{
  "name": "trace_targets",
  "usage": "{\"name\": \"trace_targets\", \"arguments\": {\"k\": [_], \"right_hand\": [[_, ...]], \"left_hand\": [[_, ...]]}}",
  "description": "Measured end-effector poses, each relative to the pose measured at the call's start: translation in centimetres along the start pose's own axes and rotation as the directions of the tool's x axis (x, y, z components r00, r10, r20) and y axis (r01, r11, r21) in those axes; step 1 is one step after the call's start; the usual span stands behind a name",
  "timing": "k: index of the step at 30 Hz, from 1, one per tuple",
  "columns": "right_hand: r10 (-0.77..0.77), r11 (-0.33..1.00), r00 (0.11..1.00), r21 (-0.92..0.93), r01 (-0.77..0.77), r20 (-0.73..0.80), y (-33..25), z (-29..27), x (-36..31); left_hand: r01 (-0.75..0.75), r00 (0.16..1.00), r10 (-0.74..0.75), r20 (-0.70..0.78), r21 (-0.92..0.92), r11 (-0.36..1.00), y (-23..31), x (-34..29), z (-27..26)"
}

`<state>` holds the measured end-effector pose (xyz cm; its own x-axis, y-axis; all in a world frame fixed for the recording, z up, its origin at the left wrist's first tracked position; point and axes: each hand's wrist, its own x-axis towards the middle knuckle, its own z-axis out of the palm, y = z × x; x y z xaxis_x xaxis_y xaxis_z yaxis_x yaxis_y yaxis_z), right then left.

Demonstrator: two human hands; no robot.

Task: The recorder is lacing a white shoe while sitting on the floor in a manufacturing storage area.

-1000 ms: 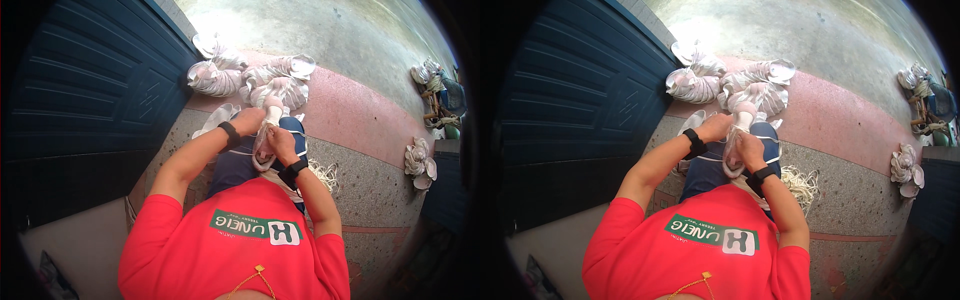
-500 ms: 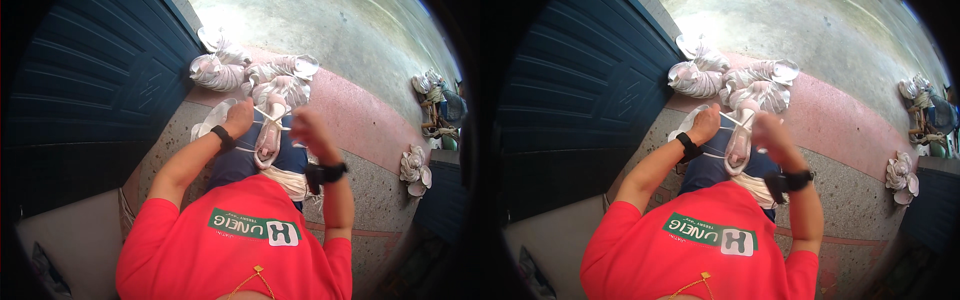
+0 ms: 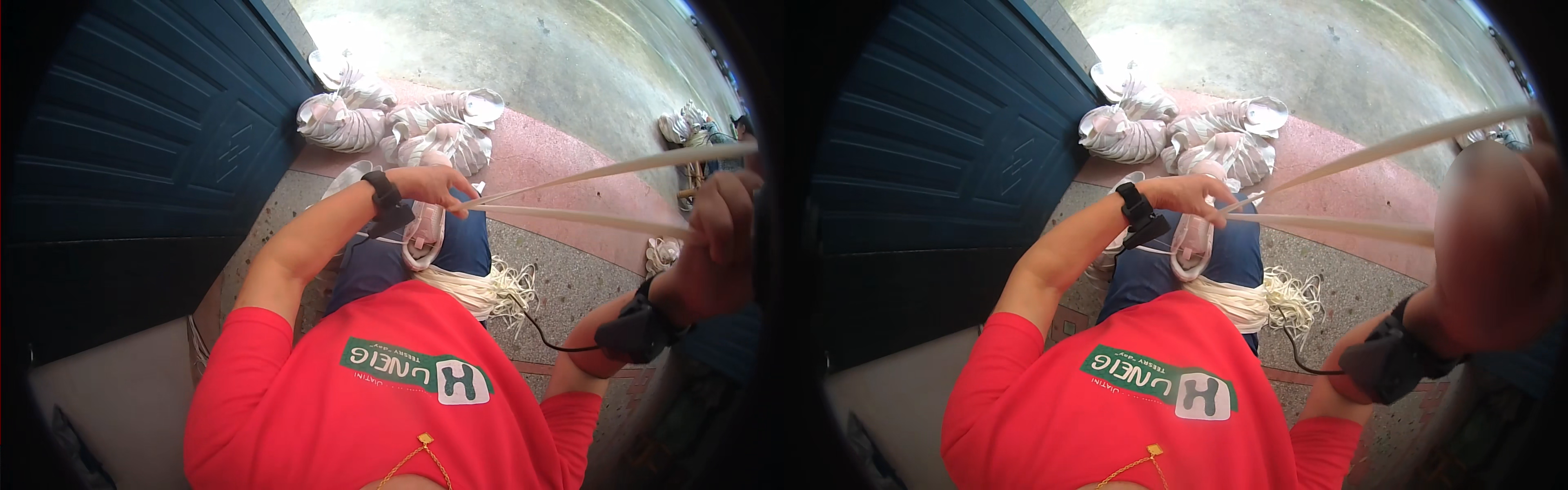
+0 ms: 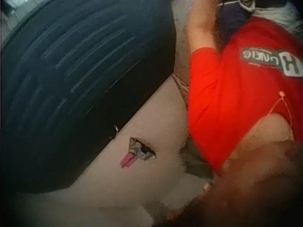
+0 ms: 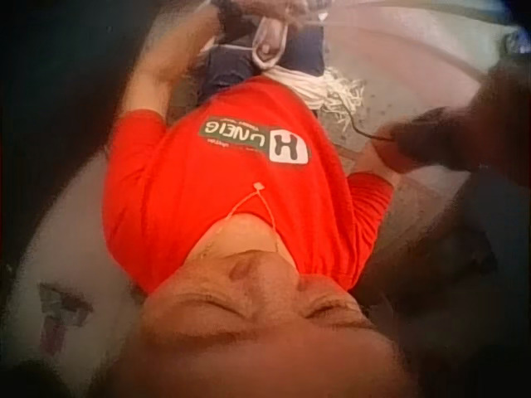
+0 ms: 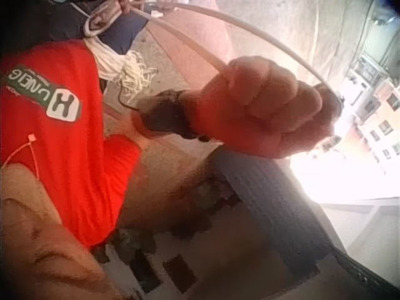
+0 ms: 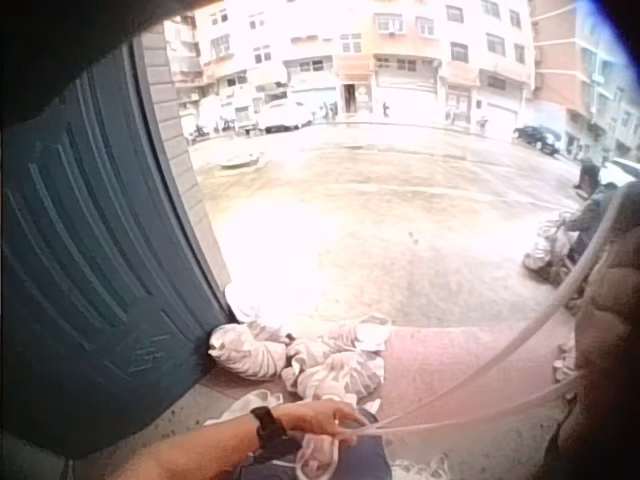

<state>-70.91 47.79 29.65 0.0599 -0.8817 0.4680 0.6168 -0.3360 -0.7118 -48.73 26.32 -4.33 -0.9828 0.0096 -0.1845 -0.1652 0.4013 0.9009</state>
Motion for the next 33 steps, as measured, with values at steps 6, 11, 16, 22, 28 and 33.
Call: {"name": "trace_targets", "arguments": {"k": [6, 11, 16, 22, 28, 33], "right_hand": [[-0.178, 0.976, 0.906, -0.186, 0.112, -0.385, 0.4, -8.9, -4.6], [-0.130, 0.988, 0.698, -0.036, 0.148, -0.704, -1.4, -27.5, -21.9], [0.188, 0.935, 0.466, 0.013, -0.353, -0.864, 16.9, -27.8, -25.0], [0.466, 0.496, 0.509, -0.263, -0.828, -0.724, 35.7, -16.7, -18.6], [0.322, 0.104, 0.581, -0.582, -0.806, -0.747, 40.2, -16.7, -17.2], [0.201, -0.085, 0.525, -0.549, -0.832, -0.827, 40.9, -15.9, -16.3]], "left_hand": [[-0.084, 0.975, -0.067, -0.213, -0.629, 0.773, 1.2, -5.3, -7.4], [-0.600, 0.552, -0.591, -0.589, -0.772, 0.209, -7.3, -21.0, -20.3], [-0.310, 0.302, -0.840, -0.451, -0.879, 0.361, -11.7, -26.4, -18.9], [0.165, 0.632, -0.775, 0.020, -0.980, 0.110, -9.2, -13.9, -4.5], [0.410, 0.711, -0.696, -0.095, -0.749, 0.521, -6.7, -7.9, 3.6], [0.366, 0.755, -0.522, -0.397, -0.405, 0.838, -6.2, -7.3, 5.9]]}}
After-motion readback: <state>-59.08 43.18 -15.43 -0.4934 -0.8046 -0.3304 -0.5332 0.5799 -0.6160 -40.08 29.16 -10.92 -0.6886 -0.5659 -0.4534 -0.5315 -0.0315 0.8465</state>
